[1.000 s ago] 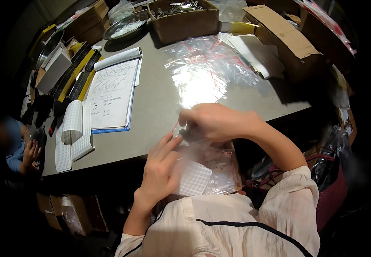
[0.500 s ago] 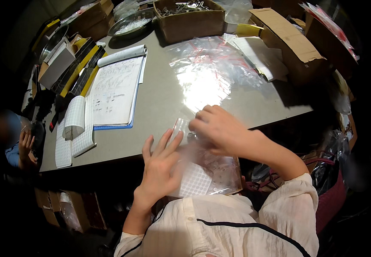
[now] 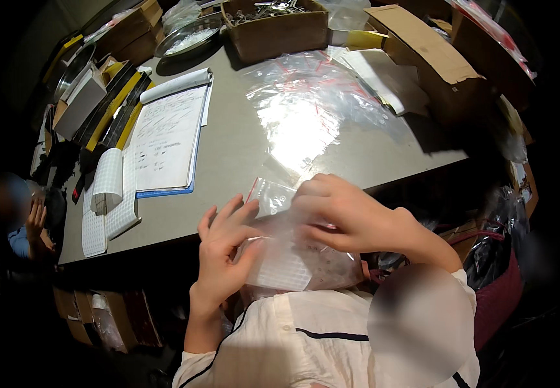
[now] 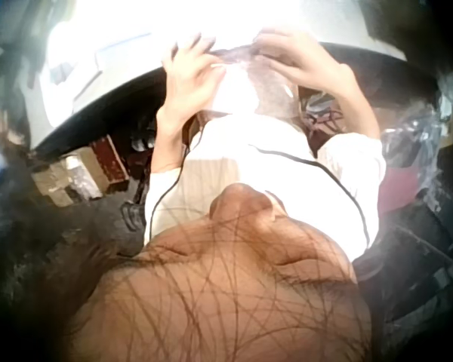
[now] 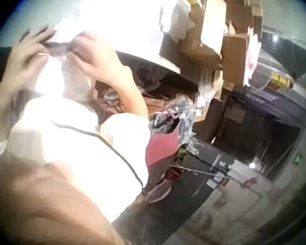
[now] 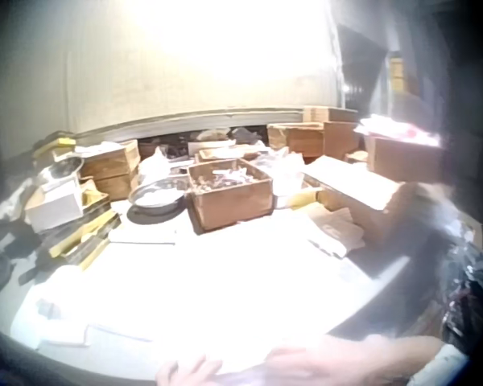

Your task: The person peels small round stickers from a sheet and places them onto clear plastic bags containing pink beads. The person then places the labeled bags into a cardboard box. The person repeats this process for multiple bags.

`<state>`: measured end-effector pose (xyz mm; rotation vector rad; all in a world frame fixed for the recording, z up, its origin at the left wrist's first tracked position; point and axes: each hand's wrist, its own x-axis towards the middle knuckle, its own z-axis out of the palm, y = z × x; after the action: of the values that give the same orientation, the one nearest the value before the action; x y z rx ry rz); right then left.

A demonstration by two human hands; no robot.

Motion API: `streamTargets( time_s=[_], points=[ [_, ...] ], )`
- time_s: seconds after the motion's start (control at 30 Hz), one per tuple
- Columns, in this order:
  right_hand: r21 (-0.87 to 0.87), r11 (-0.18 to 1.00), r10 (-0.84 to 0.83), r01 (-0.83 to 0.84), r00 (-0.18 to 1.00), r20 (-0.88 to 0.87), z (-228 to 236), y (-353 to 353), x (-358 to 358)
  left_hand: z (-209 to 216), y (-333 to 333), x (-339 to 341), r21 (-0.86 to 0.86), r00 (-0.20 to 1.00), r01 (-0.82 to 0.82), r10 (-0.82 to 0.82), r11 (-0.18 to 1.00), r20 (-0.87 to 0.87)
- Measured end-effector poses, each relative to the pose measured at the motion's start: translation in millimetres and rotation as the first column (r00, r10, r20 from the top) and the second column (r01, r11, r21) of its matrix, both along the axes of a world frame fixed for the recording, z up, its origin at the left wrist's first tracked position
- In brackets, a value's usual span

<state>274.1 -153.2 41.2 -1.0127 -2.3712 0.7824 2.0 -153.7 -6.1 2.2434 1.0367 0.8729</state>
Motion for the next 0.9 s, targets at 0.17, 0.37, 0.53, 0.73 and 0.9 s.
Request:
streamTargets(
  time_s=[0.17, 0.37, 0.53, 0.73, 0.9],
  points=[
    [0.038, 0.998, 0.049, -0.047, 0.998, -0.050, -18.3, -7.8, -22.4, 14.1, -6.0, 1.2, -0.039, 0.984, -0.046, 0.052, 0.998, 0.170],
    [-0.027, 1.000, 0.001, -0.002, 0.999, -0.047, -12.4, -3.6, -25.8, 13.1, -23.4, -4.7, -0.394, 0.912, -0.172, 0.297, 0.903, 0.283],
    [0.166, 0.985, -0.021, 0.037, 0.995, -0.099, -15.4, -3.9, -30.0, 13.7, -20.4, 7.7, -0.231, 0.926, -0.182, 0.245, 0.956, 0.286],
    [0.488, 0.871, -0.093, 0.062, 0.995, 0.038, -17.3, -7.7, -34.6, 13.4, -17.4, 11.0, -0.254, 0.931, -0.215, 0.277, 0.943, 0.238],
    [0.431, 0.902, -0.002, -0.004, 1.000, 0.014, -19.8, -1.5, -27.8, 3.2, -10.5, 7.5, -0.353, 0.915, -0.226, 0.322, 0.908, 0.243]
  ],
)
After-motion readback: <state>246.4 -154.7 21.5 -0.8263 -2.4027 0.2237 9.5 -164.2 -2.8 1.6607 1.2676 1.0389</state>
